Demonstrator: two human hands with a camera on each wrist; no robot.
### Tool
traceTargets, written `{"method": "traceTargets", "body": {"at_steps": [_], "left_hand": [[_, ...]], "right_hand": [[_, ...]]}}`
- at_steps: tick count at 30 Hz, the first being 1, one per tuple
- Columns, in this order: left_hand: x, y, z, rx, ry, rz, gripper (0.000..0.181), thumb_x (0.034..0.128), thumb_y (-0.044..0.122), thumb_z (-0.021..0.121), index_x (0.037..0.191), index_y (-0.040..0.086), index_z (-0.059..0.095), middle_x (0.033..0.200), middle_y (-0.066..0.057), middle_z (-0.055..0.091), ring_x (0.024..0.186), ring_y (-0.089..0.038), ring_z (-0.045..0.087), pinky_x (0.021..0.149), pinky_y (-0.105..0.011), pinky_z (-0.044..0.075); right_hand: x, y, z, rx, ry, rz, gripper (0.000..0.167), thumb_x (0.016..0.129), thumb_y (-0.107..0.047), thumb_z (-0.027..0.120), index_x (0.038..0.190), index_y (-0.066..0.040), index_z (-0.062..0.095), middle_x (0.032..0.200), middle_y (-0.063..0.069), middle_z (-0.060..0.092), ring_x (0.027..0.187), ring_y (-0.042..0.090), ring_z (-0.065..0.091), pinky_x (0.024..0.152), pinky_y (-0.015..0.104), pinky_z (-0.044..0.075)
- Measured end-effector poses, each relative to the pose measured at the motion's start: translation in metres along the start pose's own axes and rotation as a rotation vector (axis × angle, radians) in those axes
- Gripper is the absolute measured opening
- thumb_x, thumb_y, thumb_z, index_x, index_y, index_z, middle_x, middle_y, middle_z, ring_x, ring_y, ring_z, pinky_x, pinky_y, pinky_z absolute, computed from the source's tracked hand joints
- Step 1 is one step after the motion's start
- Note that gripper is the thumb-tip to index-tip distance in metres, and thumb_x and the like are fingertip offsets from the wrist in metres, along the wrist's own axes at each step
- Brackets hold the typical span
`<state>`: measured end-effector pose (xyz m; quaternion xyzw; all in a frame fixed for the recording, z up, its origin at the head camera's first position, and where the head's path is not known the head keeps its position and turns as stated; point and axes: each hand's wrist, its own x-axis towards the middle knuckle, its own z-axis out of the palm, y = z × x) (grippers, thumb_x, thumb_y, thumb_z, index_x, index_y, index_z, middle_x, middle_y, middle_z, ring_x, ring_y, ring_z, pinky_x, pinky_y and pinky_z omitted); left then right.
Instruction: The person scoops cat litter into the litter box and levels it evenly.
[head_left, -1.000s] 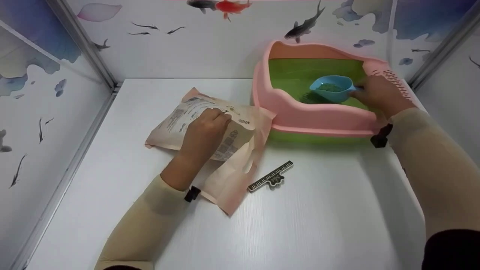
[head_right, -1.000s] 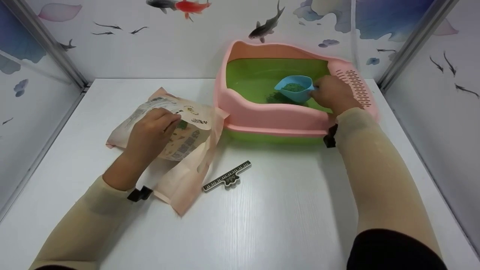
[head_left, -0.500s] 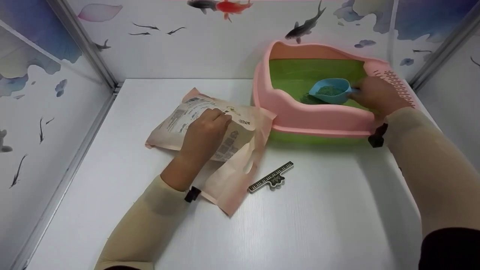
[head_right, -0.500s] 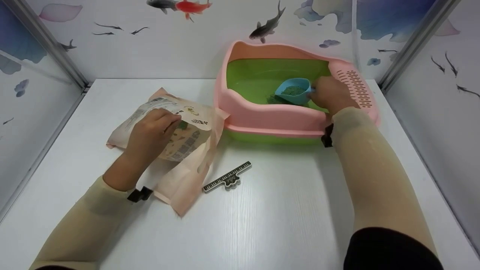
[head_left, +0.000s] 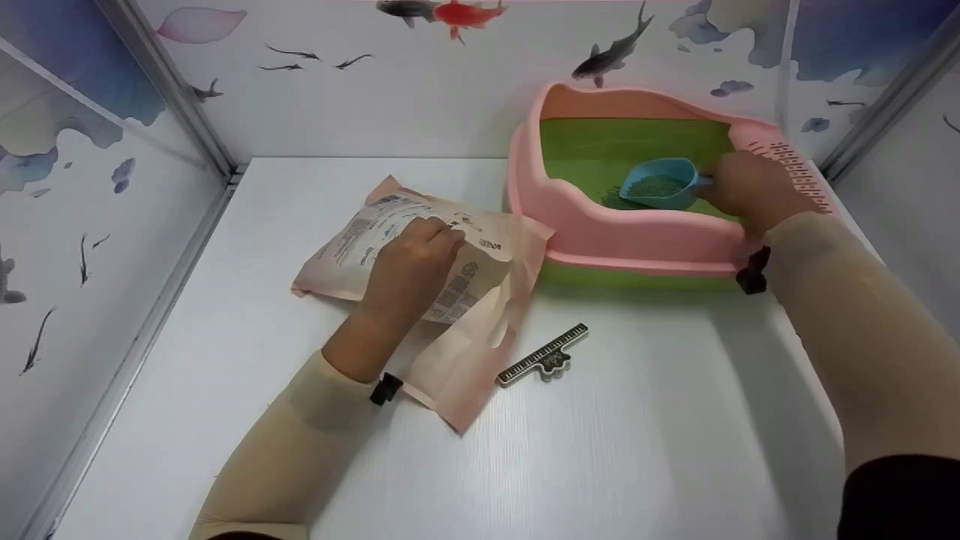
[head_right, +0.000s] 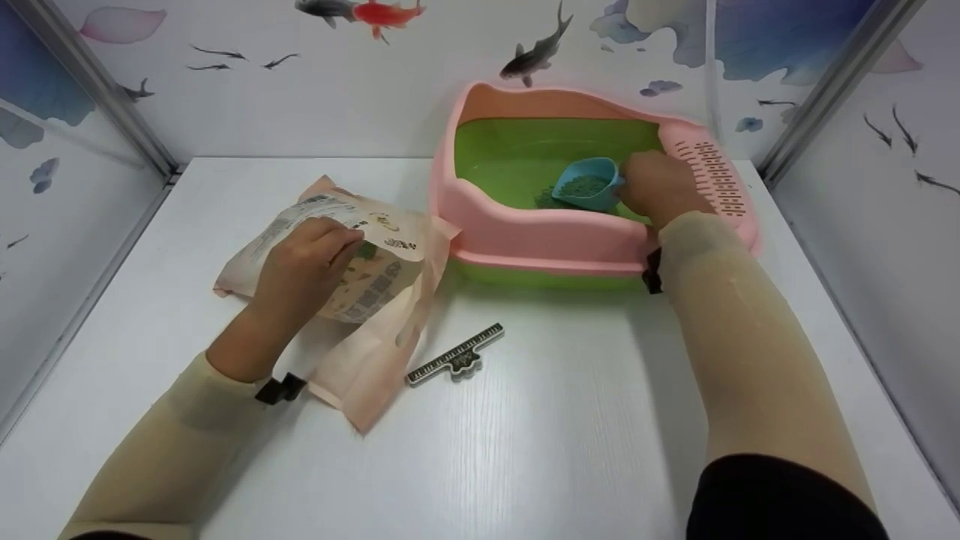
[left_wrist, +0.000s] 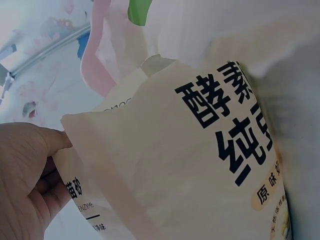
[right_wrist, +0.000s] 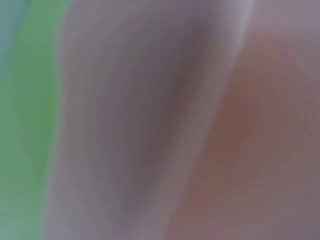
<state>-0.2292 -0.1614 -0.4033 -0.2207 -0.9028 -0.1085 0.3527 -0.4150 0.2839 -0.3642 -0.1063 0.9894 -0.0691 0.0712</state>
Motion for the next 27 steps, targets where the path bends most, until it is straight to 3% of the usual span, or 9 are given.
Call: {"method": "traceTargets", "body": {"at_steps": [4, 8, 11, 15, 17, 23, 27], "left_hand": [[-0.0002, -0.0004, 0.0003, -0.001, 0.004, 0.0, 0.017, 0.103, 0.011, 0.065, 0.108, 0.001, 0.077, 0.096, -0.009, 0.072, 0.093, -0.022, 0.072, 0.076, -0.028, 0.065], [-0.0003, -0.0006, 0.0002, -0.006, 0.006, 0.0, 0.017, 0.1029, 0.012, 0.065, 0.109, 0.001, 0.077, 0.096, -0.009, 0.072, 0.092, -0.022, 0.072, 0.076, -0.028, 0.066], [0.0, -0.0005, -0.0001, -0.002, 0.005, 0.002, 0.018, 0.1031, 0.012, 0.065, 0.109, 0.001, 0.077, 0.096, -0.009, 0.072, 0.092, -0.022, 0.072, 0.075, -0.028, 0.065], [0.0003, -0.0006, -0.0005, -0.005, 0.002, -0.002, 0.018, 0.1035, 0.013, 0.064, 0.109, 0.001, 0.077, 0.096, -0.009, 0.072, 0.092, -0.022, 0.072, 0.075, -0.028, 0.065], [0.0003, -0.0007, -0.0007, -0.008, -0.002, -0.006, 0.019, 0.1036, 0.013, 0.064, 0.109, 0.001, 0.077, 0.096, -0.009, 0.072, 0.092, -0.022, 0.072, 0.076, -0.028, 0.065], [0.0004, -0.0002, -0.0013, -0.007, -0.014, -0.008, 0.017, 0.1029, 0.012, 0.065, 0.109, 0.001, 0.077, 0.096, -0.009, 0.072, 0.092, -0.022, 0.072, 0.077, -0.028, 0.065], [0.0006, 0.0001, 0.0002, 0.016, 0.001, 0.003, 0.015, 0.1013, 0.011, 0.067, 0.108, 0.002, 0.077, 0.096, -0.009, 0.072, 0.092, -0.022, 0.072, 0.077, -0.027, 0.065]], "right_hand": [[-0.0017, 0.0022, -0.0007, -0.024, 0.013, -0.013, 0.04, 0.104, -0.039, 0.062, 0.113, -0.001, 0.07, 0.08, 0.013, 0.068, 0.076, 0.029, 0.062, 0.068, 0.039, 0.051], [-0.0038, 0.0027, -0.0016, 0.017, 0.027, 0.025, 0.037, 0.105, -0.036, 0.06, 0.109, -0.001, 0.07, 0.084, 0.016, 0.068, 0.079, 0.031, 0.062, 0.065, 0.039, 0.051], [-0.0055, 0.0022, -0.0015, 0.088, 0.035, 0.078, 0.037, 0.105, -0.034, 0.06, 0.117, 0.0, 0.067, 0.099, 0.019, 0.069, 0.089, 0.035, 0.061, 0.077, 0.048, 0.055], [-0.0068, 0.0027, -0.002, 0.081, 0.067, 0.076, 0.035, 0.106, -0.031, 0.059, 0.119, 0.001, 0.066, 0.102, 0.021, 0.07, 0.094, 0.038, 0.061, 0.093, 0.057, 0.052], [-0.0071, 0.0033, -0.003, 0.092, 0.086, 0.079, 0.034, 0.106, -0.03, 0.059, 0.119, 0.0, 0.065, 0.102, 0.021, 0.07, 0.093, 0.037, 0.062, 0.094, 0.057, 0.052], [-0.0057, 0.0034, -0.0059, 0.042, 0.08, 0.067, 0.033, 0.106, -0.03, 0.059, 0.118, 0.0, 0.067, 0.098, 0.02, 0.072, 0.088, 0.036, 0.065, 0.091, 0.057, 0.055], [-0.0069, 0.0053, -0.0061, -0.08, 0.097, 0.006, 0.029, 0.106, -0.025, 0.059, 0.108, 0.002, 0.068, 0.092, 0.02, 0.07, 0.083, 0.036, 0.063, 0.082, 0.056, 0.054]]}}
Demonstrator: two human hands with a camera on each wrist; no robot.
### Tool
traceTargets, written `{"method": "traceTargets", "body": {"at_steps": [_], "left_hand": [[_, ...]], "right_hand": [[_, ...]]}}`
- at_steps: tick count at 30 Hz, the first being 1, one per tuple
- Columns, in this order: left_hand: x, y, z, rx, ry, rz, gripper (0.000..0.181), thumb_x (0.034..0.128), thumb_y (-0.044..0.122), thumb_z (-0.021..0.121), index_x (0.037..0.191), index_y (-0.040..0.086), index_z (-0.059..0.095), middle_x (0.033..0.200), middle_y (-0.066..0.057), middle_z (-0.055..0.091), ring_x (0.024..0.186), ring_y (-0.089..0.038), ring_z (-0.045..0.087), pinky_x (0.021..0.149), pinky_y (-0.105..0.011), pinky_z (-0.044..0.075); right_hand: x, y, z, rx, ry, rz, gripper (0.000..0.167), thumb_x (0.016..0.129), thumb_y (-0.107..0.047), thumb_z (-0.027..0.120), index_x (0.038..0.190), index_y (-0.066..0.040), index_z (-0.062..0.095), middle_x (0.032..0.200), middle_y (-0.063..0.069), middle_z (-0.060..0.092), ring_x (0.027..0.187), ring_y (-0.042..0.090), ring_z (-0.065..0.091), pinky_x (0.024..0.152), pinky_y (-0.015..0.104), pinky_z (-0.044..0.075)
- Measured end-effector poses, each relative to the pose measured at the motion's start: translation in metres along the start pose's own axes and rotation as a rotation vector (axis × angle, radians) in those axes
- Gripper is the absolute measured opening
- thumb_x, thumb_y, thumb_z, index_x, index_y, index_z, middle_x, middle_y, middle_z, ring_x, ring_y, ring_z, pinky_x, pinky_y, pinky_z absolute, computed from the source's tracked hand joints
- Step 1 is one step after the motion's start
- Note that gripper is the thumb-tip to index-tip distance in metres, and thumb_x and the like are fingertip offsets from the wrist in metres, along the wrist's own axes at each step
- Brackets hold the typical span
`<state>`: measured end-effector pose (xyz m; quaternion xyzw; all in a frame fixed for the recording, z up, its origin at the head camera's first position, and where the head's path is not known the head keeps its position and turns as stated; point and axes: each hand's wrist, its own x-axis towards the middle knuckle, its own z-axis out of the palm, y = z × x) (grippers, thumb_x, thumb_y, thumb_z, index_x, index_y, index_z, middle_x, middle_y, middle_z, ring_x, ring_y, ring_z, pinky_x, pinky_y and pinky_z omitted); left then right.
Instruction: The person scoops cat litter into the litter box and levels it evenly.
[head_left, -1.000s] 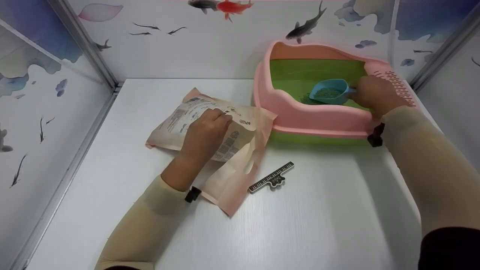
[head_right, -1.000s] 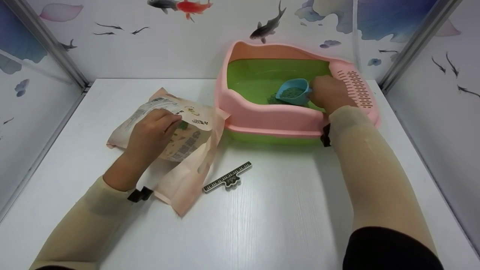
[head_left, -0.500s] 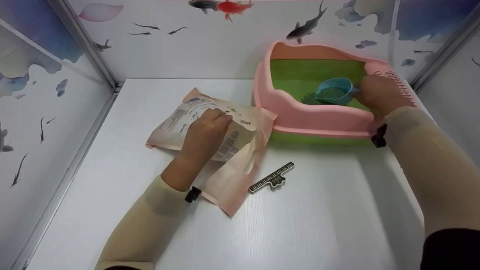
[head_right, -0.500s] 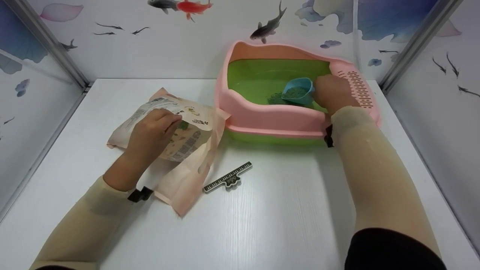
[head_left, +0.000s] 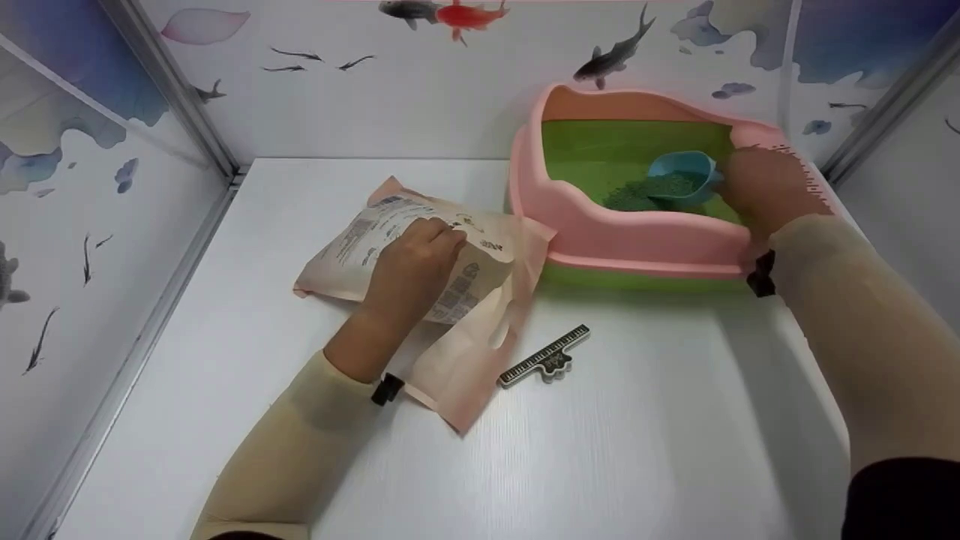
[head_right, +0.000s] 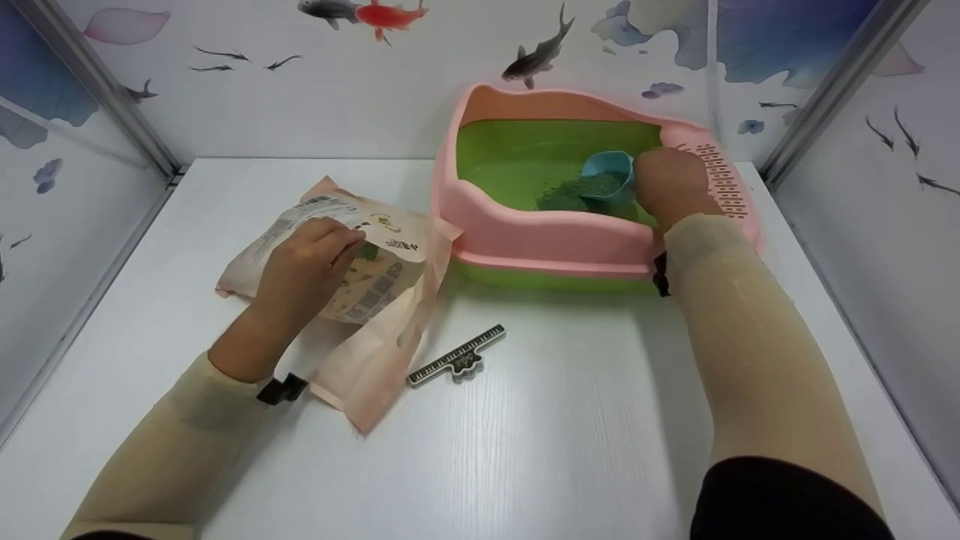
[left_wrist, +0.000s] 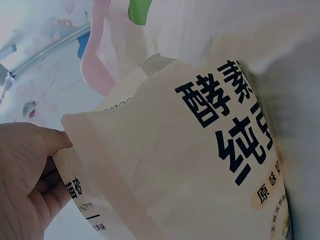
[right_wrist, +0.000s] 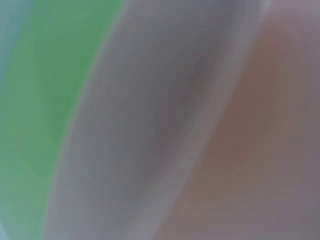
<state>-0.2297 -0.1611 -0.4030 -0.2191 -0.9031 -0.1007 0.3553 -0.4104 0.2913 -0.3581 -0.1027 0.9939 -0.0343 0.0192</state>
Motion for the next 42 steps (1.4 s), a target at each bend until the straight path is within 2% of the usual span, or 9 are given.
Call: {"method": "traceTargets", "body": {"at_steps": [3, 6, 9, 15, 21, 30, 37, 42], "left_hand": [[0.0, 0.0, 0.001, 0.021, 0.008, 0.008, 0.015, 0.101, 0.011, 0.068, 0.107, 0.002, 0.078, 0.096, -0.009, 0.073, 0.092, -0.021, 0.072, 0.077, -0.027, 0.065], [0.001, 0.001, 0.001, 0.02, 0.0, 0.008, 0.016, 0.1015, 0.012, 0.067, 0.108, 0.002, 0.077, 0.097, -0.009, 0.073, 0.092, -0.021, 0.072, 0.077, -0.027, 0.065], [0.001, 0.001, -0.001, 0.008, -0.006, 0.004, 0.016, 0.1016, 0.012, 0.067, 0.109, 0.001, 0.077, 0.097, -0.009, 0.073, 0.092, -0.022, 0.072, 0.077, -0.028, 0.065], [0.0, 0.001, -0.001, -0.003, -0.006, 0.002, 0.017, 0.1016, 0.012, 0.067, 0.109, 0.0, 0.077, 0.096, -0.009, 0.072, 0.091, -0.022, 0.071, 0.078, -0.028, 0.065], [-0.001, 0.001, 0.001, -0.01, -0.008, 0.006, 0.017, 0.1023, 0.012, 0.066, 0.109, 0.0, 0.077, 0.096, -0.009, 0.072, 0.091, -0.022, 0.071, 0.078, -0.028, 0.065], [-0.001, 0.0, 0.0, -0.026, -0.013, 0.006, 0.015, 0.1008, 0.01, 0.068, 0.11, 0.001, 0.076, 0.098, -0.009, 0.072, 0.094, -0.022, 0.071, 0.079, -0.028, 0.065], [-0.002, 0.0, 0.001, -0.023, -0.032, 0.002, 0.016, 0.1003, 0.009, 0.068, 0.112, 0.001, 0.076, 0.099, -0.009, 0.072, 0.095, -0.022, 0.071, 0.081, -0.028, 0.065], [-0.002, 0.0, 0.001, -0.024, -0.031, 0.006, 0.016, 0.1012, 0.01, 0.067, 0.111, 0.0, 0.076, 0.099, -0.009, 0.072, 0.094, -0.022, 0.071, 0.08, -0.029, 0.065]], "right_hand": [[-0.002, 0.001, 0.001, -0.074, 0.027, -0.046, 0.025, 0.105, -0.021, 0.061, 0.103, 0.003, 0.067, 0.087, 0.02, 0.068, 0.079, 0.036, 0.061, 0.078, 0.055, 0.054], [-0.003, 0.001, 0.001, -0.058, 0.022, -0.037, 0.023, 0.104, -0.018, 0.062, 0.108, 0.004, 0.066, 0.092, 0.023, 0.068, 0.084, 0.039, 0.061, 0.086, 0.06, 0.056], [-0.006, 0.001, 0.001, -0.092, 0.024, -0.052, 0.023, 0.103, -0.016, 0.064, 0.111, 0.004, 0.065, 0.097, 0.026, 0.067, 0.088, 0.042, 0.059, 0.094, 0.066, 0.055], [-0.006, 0.007, 0.001, -0.194, 0.018, -0.088, 0.021, 0.096, -0.006, 0.07, 0.111, 0.006, 0.063, 0.098, 0.029, 0.064, 0.089, 0.045, 0.056, 0.097, 0.07, 0.052], [-0.002, 0.014, 0.001, -0.308, 0.039, -0.148, 0.017, 0.094, -0.005, 0.067, 0.103, 0.009, 0.065, 0.091, 0.028, 0.063, 0.083, 0.042, 0.056, 0.092, 0.066, 0.054], [-0.005, 0.015, 0.001, -0.406, 0.084, -0.242, 0.031, 0.085, -0.001, 0.077, 0.108, 0.012, 0.062, 0.097, 0.028, 0.06, 0.09, 0.043, 0.051, 0.094, 0.062, 0.05], [-0.008, 0.016, -0.002, -0.475, 0.118, -0.263, 0.021, 0.091, -0.004, 0.068, 0.103, 0.013, 0.062, 0.091, 0.027, 0.059, 0.085, 0.04, 0.052, 0.086, 0.058, 0.05], [-0.013, 0.018, -0.001, -0.527, 0.148, -0.273, 0.021, 0.091, -0.004, 0.068, 0.101, 0.013, 0.061, 0.089, 0.026, 0.057, 0.084, 0.04, 0.051, 0.082, 0.055, 0.049]]}}
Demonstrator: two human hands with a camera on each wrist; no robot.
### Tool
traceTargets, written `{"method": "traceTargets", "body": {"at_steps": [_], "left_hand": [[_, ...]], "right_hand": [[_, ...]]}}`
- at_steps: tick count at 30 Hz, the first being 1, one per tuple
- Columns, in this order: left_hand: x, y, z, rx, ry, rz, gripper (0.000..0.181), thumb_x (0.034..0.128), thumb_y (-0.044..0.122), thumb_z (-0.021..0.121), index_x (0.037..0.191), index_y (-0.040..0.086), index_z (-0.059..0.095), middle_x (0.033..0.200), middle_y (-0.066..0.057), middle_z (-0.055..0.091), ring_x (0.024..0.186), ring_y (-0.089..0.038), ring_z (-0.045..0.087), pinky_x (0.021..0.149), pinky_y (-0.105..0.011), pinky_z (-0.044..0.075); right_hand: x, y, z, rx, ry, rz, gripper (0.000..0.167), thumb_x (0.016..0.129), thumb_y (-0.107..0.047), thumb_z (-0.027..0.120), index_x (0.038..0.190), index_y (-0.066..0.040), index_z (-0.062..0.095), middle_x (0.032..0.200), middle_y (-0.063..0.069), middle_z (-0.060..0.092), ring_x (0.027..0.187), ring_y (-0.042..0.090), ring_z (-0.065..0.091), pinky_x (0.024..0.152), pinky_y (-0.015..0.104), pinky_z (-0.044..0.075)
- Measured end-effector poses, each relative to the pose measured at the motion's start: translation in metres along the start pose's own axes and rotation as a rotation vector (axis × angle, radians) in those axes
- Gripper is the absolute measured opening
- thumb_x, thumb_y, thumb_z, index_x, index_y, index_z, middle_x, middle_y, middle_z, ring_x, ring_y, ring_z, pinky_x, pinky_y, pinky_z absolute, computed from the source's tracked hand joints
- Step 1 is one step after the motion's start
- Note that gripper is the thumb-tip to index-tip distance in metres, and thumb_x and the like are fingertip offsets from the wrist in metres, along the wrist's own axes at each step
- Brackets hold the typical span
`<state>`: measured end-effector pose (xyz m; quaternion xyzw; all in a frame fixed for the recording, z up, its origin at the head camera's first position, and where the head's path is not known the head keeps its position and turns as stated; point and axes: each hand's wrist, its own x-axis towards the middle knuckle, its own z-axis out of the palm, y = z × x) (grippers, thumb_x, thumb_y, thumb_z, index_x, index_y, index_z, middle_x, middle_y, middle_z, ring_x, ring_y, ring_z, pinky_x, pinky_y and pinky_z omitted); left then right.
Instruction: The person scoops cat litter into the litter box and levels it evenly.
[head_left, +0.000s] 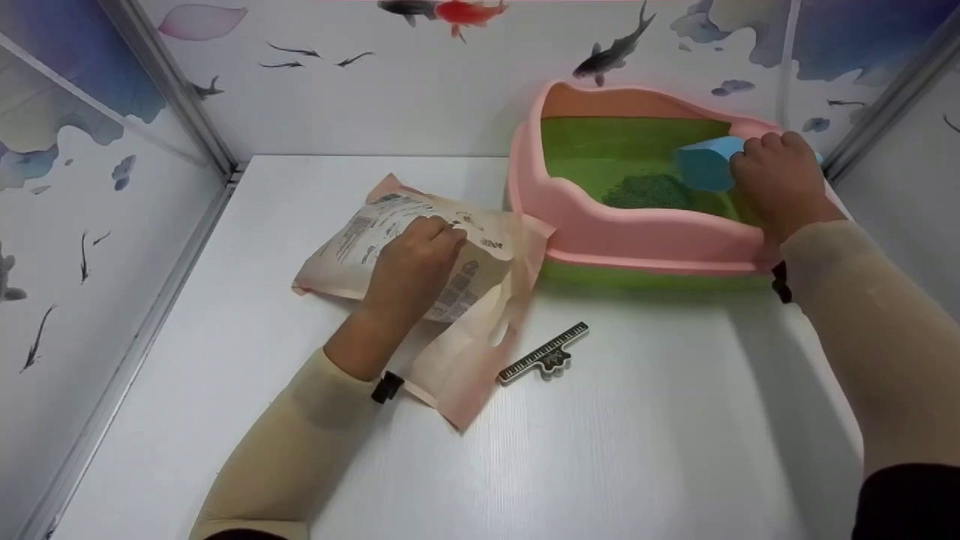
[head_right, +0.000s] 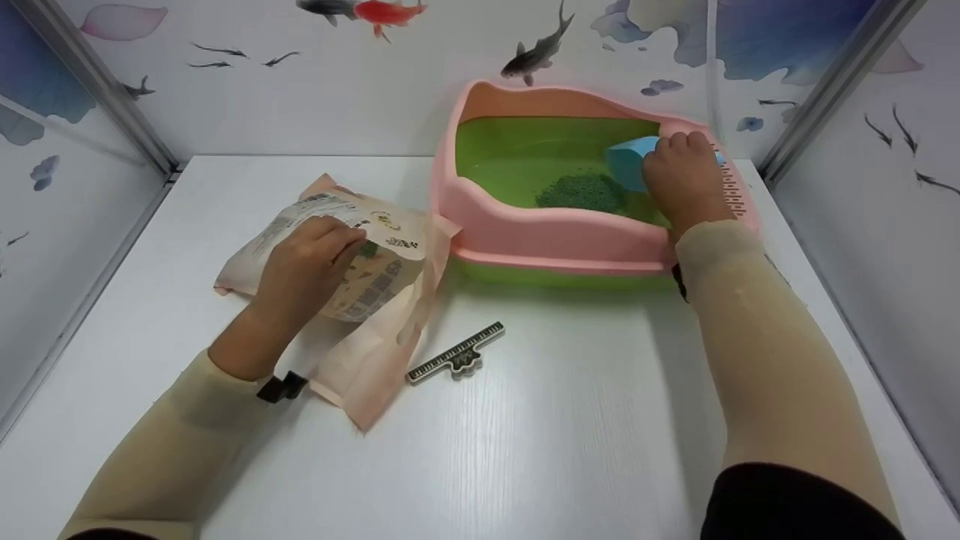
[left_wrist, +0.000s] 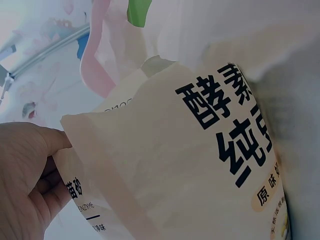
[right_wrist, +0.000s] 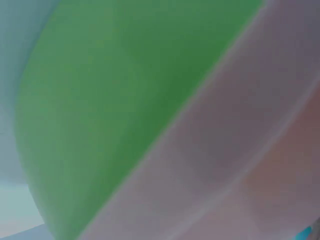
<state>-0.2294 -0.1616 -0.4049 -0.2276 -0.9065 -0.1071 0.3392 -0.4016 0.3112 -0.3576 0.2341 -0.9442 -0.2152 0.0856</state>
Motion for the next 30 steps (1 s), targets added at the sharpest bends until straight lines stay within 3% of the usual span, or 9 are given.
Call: {"method": "traceTargets", "body": {"at_steps": [7, 12, 16, 19, 22, 24, 28, 30], "left_hand": [[0.0, 0.0, 0.0, -0.003, -0.006, -0.003, 0.017, 0.1013, 0.01, 0.067, 0.112, 0.0, 0.076, 0.098, -0.009, 0.073, 0.093, -0.022, 0.071, 0.079, -0.028, 0.065], [0.0, 0.001, -0.001, -0.003, -0.007, -0.001, 0.017, 0.1011, 0.009, 0.067, 0.112, 0.0, 0.076, 0.099, -0.01, 0.073, 0.093, -0.023, 0.071, 0.08, -0.029, 0.065], [0.0, 0.0, -0.001, -0.007, 0.002, 0.0, 0.016, 0.1011, 0.009, 0.067, 0.111, 0.0, 0.076, 0.098, -0.01, 0.072, 0.092, -0.023, 0.07, 0.079, -0.029, 0.065], [0.0, 0.0, -0.001, 0.001, 0.016, 0.004, 0.015, 0.1011, 0.009, 0.067, 0.109, 0.0, 0.077, 0.096, -0.01, 0.072, 0.092, -0.023, 0.071, 0.078, -0.028, 0.065], [0.001, 0.0, 0.0, 0.009, 0.026, 0.006, 0.015, 0.1008, 0.008, 0.067, 0.108, 0.001, 0.077, 0.096, -0.01, 0.072, 0.091, -0.023, 0.071, 0.078, -0.028, 0.065], [0.001, 0.0, -0.001, 0.012, 0.027, 0.005, 0.015, 0.1007, 0.008, 0.067, 0.109, 0.0, 0.077, 0.096, -0.01, 0.072, 0.091, -0.023, 0.071, 0.077, -0.029, 0.065], [0.002, 0.001, 0.0, 0.011, 0.024, 0.003, 0.015, 0.1009, 0.008, 0.067, 0.109, 0.0, 0.077, 0.095, -0.01, 0.072, 0.09, -0.023, 0.072, 0.077, -0.029, 0.065], [0.001, 0.001, 0.0, 0.008, 0.024, 0.004, 0.015, 0.1004, 0.008, 0.067, 0.109, 0.0, 0.077, 0.095, -0.01, 0.072, 0.09, -0.023, 0.071, 0.076, -0.028, 0.065]], "right_hand": [[-0.007, 0.004, -0.003, 0.034, -0.035, 0.085, 0.021, 0.09, 0.007, 0.068, 0.108, 0.014, 0.059, 0.095, 0.029, 0.057, 0.087, 0.042, 0.052, 0.081, 0.056, 0.047], [-0.012, 0.008, 0.001, 0.265, -0.032, 0.233, 0.018, 0.099, -0.003, 0.059, 0.109, 0.011, 0.061, 0.102, 0.033, 0.06, 0.092, 0.049, 0.056, 0.081, 0.063, 0.05], [-0.016, 0.006, 0.006, 0.475, 0.011, 0.352, 0.03, 0.105, -0.018, 0.056, 0.12, 0.006, 0.065, 0.115, 0.034, 0.065, 0.101, 0.052, 0.06, 0.085, 0.07, 0.053], [-0.019, 0.002, 0.008, 0.592, 0.053, 0.392, 0.038, 0.107, -0.028, 0.056, 0.127, 0.003, 0.064, 0.118, 0.033, 0.065, 0.102, 0.05, 0.06, 0.085, 0.068, 0.052], [-0.023, -0.006, 0.009, 0.676, 0.147, 0.384, 0.038, 0.107, -0.032, 0.058, 0.117, 0.003, 0.067, 0.108, 0.029, 0.066, 0.093, 0.044, 0.057, 0.077, 0.059, 0.046], [-0.026, -0.01, 0.01, 0.741, 0.197, 0.384, 0.04, 0.106, -0.035, 0.059, 0.118, 0.003, 0.069, 0.11, 0.029, 0.068, 0.097, 0.045, 0.058, 0.08, 0.059, 0.046], [-0.033, -0.02, 0.006, 0.88, 0.228, 0.441, 0.053, 0.105, -0.042, 0.059, 0.138, -0.001, 0.064, 0.134, 0.028, 0.065, 0.121, 0.047, 0.058, 0.102, 0.066, 0.047], [-0.036, -0.026, 0.003, 0.929, 0.236, 0.475, 0.057, 0.104, -0.046, 0.059, 0.142, -0.004, 0.062, 0.139, 0.025, 0.064, 0.125, 0.041, 0.056, 0.105, 0.057, 0.049]]}}
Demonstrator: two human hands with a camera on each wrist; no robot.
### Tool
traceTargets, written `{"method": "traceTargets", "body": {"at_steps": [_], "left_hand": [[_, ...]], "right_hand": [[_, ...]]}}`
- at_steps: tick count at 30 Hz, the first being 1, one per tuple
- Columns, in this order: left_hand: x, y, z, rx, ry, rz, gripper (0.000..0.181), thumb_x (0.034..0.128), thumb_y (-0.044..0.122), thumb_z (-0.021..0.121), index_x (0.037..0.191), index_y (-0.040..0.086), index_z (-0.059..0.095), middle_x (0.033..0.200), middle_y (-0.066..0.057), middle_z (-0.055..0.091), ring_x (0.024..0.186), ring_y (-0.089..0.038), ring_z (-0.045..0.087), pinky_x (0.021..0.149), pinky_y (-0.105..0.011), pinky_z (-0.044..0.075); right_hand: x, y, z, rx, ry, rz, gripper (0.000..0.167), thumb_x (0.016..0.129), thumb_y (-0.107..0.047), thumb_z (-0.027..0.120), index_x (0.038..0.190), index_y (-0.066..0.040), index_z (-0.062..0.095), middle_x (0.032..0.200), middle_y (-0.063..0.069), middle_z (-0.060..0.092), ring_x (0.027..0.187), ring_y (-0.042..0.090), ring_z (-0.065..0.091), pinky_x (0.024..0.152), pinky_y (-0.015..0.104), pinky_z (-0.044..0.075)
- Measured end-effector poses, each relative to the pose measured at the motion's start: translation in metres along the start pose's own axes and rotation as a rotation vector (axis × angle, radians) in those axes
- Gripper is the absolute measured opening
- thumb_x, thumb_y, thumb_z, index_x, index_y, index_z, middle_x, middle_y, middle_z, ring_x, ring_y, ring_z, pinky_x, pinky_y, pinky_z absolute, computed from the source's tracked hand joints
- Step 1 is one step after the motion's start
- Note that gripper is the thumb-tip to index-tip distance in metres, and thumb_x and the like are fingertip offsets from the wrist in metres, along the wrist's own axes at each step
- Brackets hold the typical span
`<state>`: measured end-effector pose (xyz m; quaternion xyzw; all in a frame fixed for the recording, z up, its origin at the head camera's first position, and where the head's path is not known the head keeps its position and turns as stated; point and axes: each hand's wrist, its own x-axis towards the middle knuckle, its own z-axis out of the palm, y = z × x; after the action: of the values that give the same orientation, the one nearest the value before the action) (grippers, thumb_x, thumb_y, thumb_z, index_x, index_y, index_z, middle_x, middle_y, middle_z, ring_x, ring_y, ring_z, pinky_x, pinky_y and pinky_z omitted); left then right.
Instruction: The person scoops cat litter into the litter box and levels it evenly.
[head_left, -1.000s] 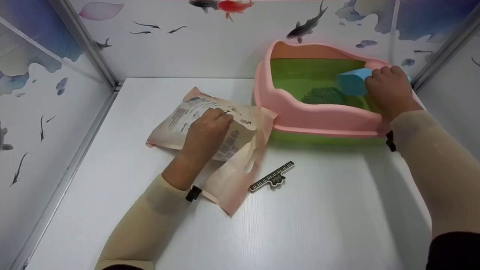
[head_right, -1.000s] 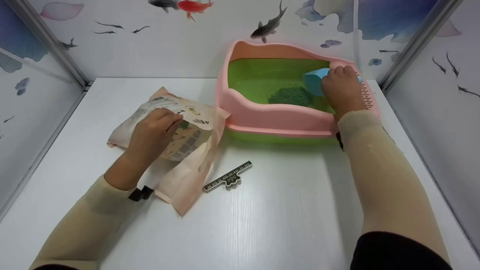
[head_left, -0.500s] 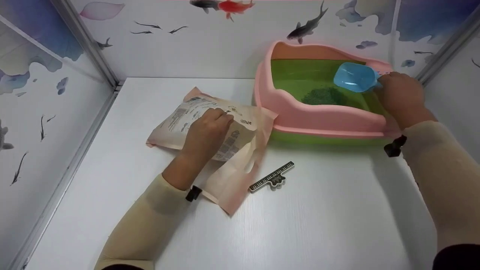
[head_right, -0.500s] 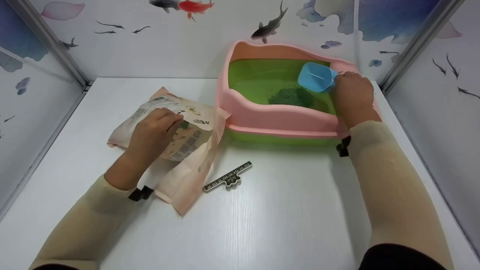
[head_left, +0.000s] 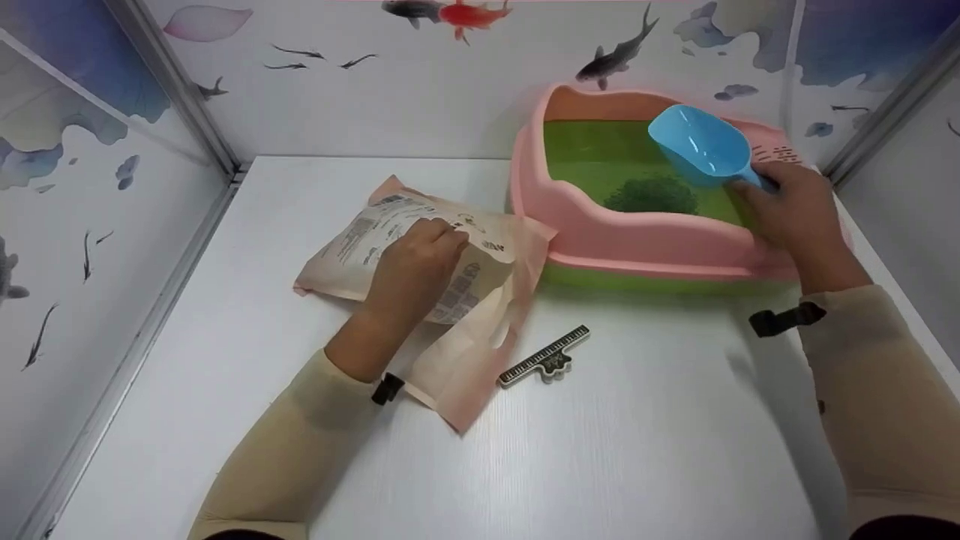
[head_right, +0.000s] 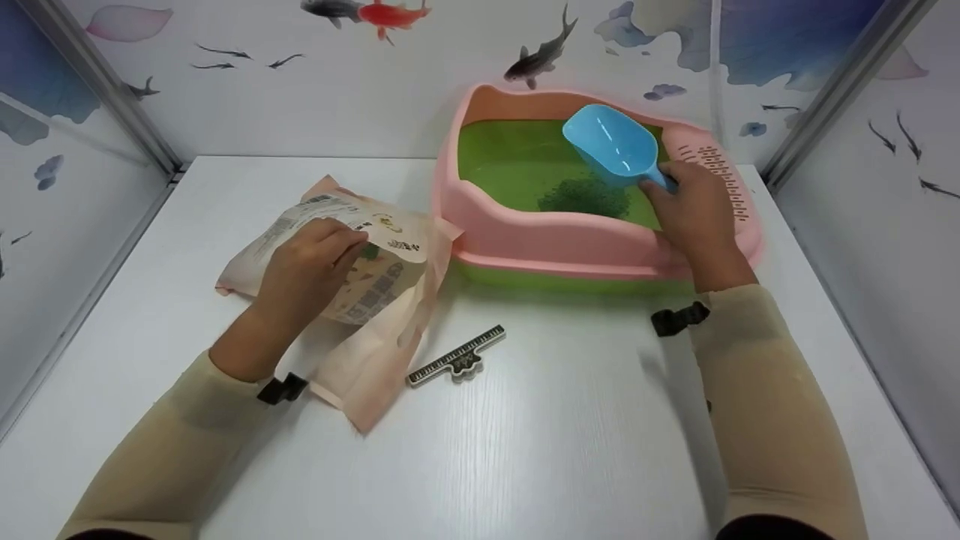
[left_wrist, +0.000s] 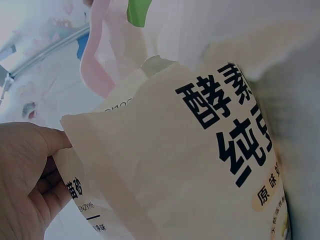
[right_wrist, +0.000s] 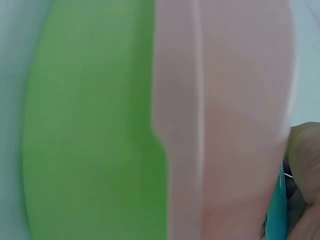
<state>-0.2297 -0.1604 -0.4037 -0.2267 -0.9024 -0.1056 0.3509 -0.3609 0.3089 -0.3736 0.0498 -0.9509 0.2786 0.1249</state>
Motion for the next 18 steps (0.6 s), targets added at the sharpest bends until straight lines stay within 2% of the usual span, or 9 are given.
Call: {"method": "traceTargets", "body": {"at_steps": [2, 5, 8, 11, 14, 18], "left_hand": [[-0.001, 0.0, 0.0, -0.005, -0.003, -0.002, 0.015, 0.1001, 0.008, 0.068, 0.109, 0.0, 0.077, 0.096, -0.009, 0.073, 0.09, -0.022, 0.071, 0.076, -0.028, 0.065], [-0.001, 0.0, 0.0, -0.013, -0.002, -0.004, 0.015, 0.1005, 0.008, 0.067, 0.109, 0.0, 0.077, 0.096, -0.009, 0.073, 0.09, -0.022, 0.071, 0.076, -0.028, 0.065], [-0.002, 0.0, 0.001, -0.017, -0.003, -0.006, 0.016, 0.1018, 0.009, 0.066, 0.109, 0.0, 0.077, 0.096, -0.009, 0.073, 0.091, -0.023, 0.071, 0.076, -0.029, 0.065], [-0.002, -0.001, 0.001, -0.02, -0.009, -0.011, 0.015, 0.1014, 0.008, 0.066, 0.109, 0.001, 0.077, 0.096, -0.009, 0.073, 0.091, -0.023, 0.071, 0.076, -0.029, 0.065], [-0.001, -0.001, 0.0, -0.018, -0.01, -0.012, 0.014, 0.0999, 0.007, 0.068, 0.109, 0.001, 0.077, 0.096, -0.009, 0.073, 0.091, -0.023, 0.071, 0.076, -0.029, 0.065], [-0.001, -0.001, 0.001, -0.011, -0.003, -0.007, 0.014, 0.0986, 0.006, 0.069, 0.109, 0.001, 0.077, 0.097, -0.009, 0.073, 0.093, -0.022, 0.071, 0.078, -0.028, 0.065]], "right_hand": [[-0.005, -0.005, 0.001, 0.032, 0.013, 0.012, 0.058, 0.103, -0.049, 0.059, 0.143, -0.007, 0.063, 0.138, 0.023, 0.065, 0.119, 0.033, 0.056, 0.099, 0.043, 0.05], [-0.012, -0.013, 0.001, 0.047, 0.031, 0.009, 0.058, 0.102, -0.053, 0.059, 0.143, -0.012, 0.063, 0.137, 0.019, 0.066, 0.115, 0.023, 0.056, 0.094, 0.032, 0.048], [-0.018, -0.021, 0.002, 0.091, 0.056, 0.006, 0.056, 0.102, -0.052, 0.06, 0.144, -0.016, 0.064, 0.131, 0.013, 0.069, 0.109, 0.014, 0.056, 0.092, 0.026, 0.049], [-0.025, -0.03, 0.005, 0.159, 0.083, 0.004, 0.05, 0.102, -0.048, 0.061, 0.139, -0.015, 0.067, 0.11, -0.001, 0.07, 0.095, 0.008, 0.054, 0.081, 0.02, 0.046], [-0.033, -0.039, 0.008, 0.217, 0.101, -0.018, 0.044, 0.103, -0.042, 0.064, 0.132, -0.01, 0.071, 0.092, -0.018, 0.061, 0.086, 0.007, 0.053, 0.071, 0.017, 0.042], [-0.043, -0.051, 0.011, 0.245, 0.105, -0.074, 0.039, 0.103, -0.036, 0.065, 0.129, -0.008, 0.072, 0.091, -0.024, 0.059, 0.084, 0.007, 0.053, 0.068, 0.015, 0.042]]}}
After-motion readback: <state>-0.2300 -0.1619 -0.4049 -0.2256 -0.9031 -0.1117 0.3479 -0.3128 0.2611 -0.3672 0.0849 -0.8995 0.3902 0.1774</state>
